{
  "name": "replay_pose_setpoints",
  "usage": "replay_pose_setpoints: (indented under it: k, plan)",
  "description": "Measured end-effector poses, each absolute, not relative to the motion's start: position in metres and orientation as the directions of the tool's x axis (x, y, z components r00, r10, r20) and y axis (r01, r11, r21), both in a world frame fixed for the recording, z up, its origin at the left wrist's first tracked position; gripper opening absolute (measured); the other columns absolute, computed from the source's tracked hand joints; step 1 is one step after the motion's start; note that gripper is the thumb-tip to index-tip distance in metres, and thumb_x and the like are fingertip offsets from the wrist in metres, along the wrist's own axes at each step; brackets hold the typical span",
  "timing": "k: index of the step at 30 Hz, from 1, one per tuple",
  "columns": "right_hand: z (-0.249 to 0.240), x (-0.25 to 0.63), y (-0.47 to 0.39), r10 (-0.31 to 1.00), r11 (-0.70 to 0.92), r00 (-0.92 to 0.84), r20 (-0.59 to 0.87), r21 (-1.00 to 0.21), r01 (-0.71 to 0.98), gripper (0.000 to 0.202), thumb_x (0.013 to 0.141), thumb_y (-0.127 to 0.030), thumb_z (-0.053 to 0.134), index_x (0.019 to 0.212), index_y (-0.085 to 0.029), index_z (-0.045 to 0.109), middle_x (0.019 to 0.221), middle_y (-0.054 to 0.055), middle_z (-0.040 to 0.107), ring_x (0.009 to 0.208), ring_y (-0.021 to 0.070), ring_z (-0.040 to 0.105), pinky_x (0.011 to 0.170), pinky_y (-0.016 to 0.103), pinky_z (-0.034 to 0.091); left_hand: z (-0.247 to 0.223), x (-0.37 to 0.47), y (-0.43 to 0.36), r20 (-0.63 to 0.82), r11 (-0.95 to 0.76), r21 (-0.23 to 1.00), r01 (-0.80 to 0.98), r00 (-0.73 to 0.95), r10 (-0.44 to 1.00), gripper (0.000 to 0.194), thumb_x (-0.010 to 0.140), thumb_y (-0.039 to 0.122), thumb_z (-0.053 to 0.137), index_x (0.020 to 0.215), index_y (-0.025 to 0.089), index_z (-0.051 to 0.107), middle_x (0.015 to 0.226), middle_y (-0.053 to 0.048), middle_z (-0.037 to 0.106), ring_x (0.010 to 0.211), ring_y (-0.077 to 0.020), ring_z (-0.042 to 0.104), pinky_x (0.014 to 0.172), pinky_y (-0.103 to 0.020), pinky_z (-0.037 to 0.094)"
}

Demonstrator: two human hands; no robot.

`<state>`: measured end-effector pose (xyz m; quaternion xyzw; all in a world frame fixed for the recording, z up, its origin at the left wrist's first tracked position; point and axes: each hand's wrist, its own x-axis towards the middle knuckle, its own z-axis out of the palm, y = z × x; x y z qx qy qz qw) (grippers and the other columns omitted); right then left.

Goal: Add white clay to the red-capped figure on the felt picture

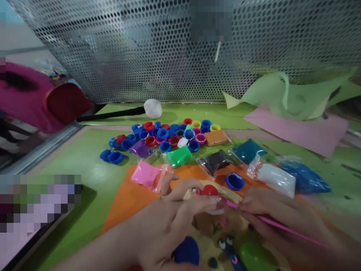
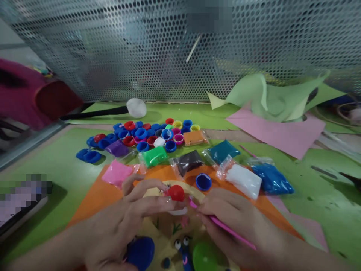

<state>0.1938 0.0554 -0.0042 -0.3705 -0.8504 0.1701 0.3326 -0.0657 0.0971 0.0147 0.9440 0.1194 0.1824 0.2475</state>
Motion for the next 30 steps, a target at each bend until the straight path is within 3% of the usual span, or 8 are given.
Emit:
replay_pose_setpoints:
  k: [4, 9, 15, 20, 23, 30]
  plan:
    - [-0.007, 0.194, 0.058, 0.727, 0.679, -0.538, 0.427, -0.564, 0.47, 0.013, 0.089, -0.011, 0.042, 0.088, -0.022, 0.049, 0.073, 0.0, 0.058, 0.063, 0.0112, 0.055, 0.055, 0.022, 0.047, 0.017, -0.06, 0.093, 0.223, -0.895, 0.399, 0.201, 0.925, 0.308, 0.076, 0.08, 0.054, 0.046, 0.136, 0.016, 0.013, 0.121, -0.016, 0.055, 0.12, -0.0369, 0.039, 0.091, -0.048, 0.04]
    - [-0.01, 0.194, 0.059, 0.694, 0.716, -0.547, 0.468, -0.527, 0.457, 0.014, 0.089, -0.012, 0.04, 0.084, -0.02, 0.05, 0.071, 0.002, 0.057, 0.062, 0.0127, 0.052, 0.054, 0.024, 0.044, 0.015, -0.056, 0.09, 0.277, -0.89, 0.426, 0.165, 0.912, 0.302, 0.078, 0.078, 0.058, 0.047, 0.133, 0.013, 0.015, 0.114, -0.018, 0.053, 0.114, -0.0343, 0.044, 0.086, -0.044, 0.048]
    - [-0.009, 0.192, 0.06, 0.687, 0.725, -0.533, 0.494, -0.514, 0.459, 0.016, 0.087, -0.013, 0.037, 0.083, -0.019, 0.051, 0.074, 0.004, 0.059, 0.066, 0.014, 0.054, 0.057, 0.025, 0.046, 0.018, -0.051, 0.086, 0.219, -0.88, 0.42, 0.222, 0.916, 0.335, 0.072, 0.081, 0.059, 0.041, 0.133, 0.019, 0.011, 0.118, -0.019, 0.049, 0.112, -0.0374, 0.046, 0.087, -0.057, 0.043]
    - [-0.007, 0.192, 0.06, 0.681, 0.732, -0.524, 0.512, -0.497, 0.465, 0.015, 0.084, -0.011, 0.038, 0.081, -0.02, 0.05, 0.072, 0.002, 0.059, 0.064, 0.0135, 0.054, 0.058, 0.024, 0.044, 0.019, -0.047, 0.082, 0.282, -0.867, 0.456, 0.202, 0.891, 0.356, 0.07, 0.082, 0.066, 0.031, 0.132, 0.019, 0.015, 0.119, -0.019, 0.043, 0.111, -0.0356, 0.046, 0.086, -0.054, 0.043]
    - [-0.007, 0.192, 0.06, 0.679, 0.734, -0.522, 0.516, -0.493, 0.467, 0.015, 0.086, -0.012, 0.04, 0.079, -0.02, 0.05, 0.071, 0.002, 0.059, 0.063, 0.0133, 0.054, 0.057, 0.024, 0.043, 0.019, -0.046, 0.079, 0.232, -0.843, 0.477, 0.249, 0.889, 0.394, 0.071, 0.082, 0.069, 0.028, 0.133, 0.021, 0.015, 0.12, -0.016, 0.043, 0.111, -0.0353, 0.045, 0.088, -0.054, 0.041]
    - [-0.011, 0.191, 0.061, 0.687, 0.726, -0.489, 0.537, -0.502, 0.469, 0.021, 0.094, -0.028, 0.047, 0.077, -0.016, 0.054, 0.069, -0.003, 0.055, 0.06, 0.0104, 0.053, 0.055, 0.024, 0.045, 0.021, -0.04, 0.07, 0.206, -0.841, 0.441, 0.312, 0.877, 0.433, 0.072, 0.083, 0.07, 0.022, 0.135, 0.02, 0.011, 0.122, -0.018, 0.043, 0.111, -0.0369, 0.043, 0.091, -0.059, 0.034]
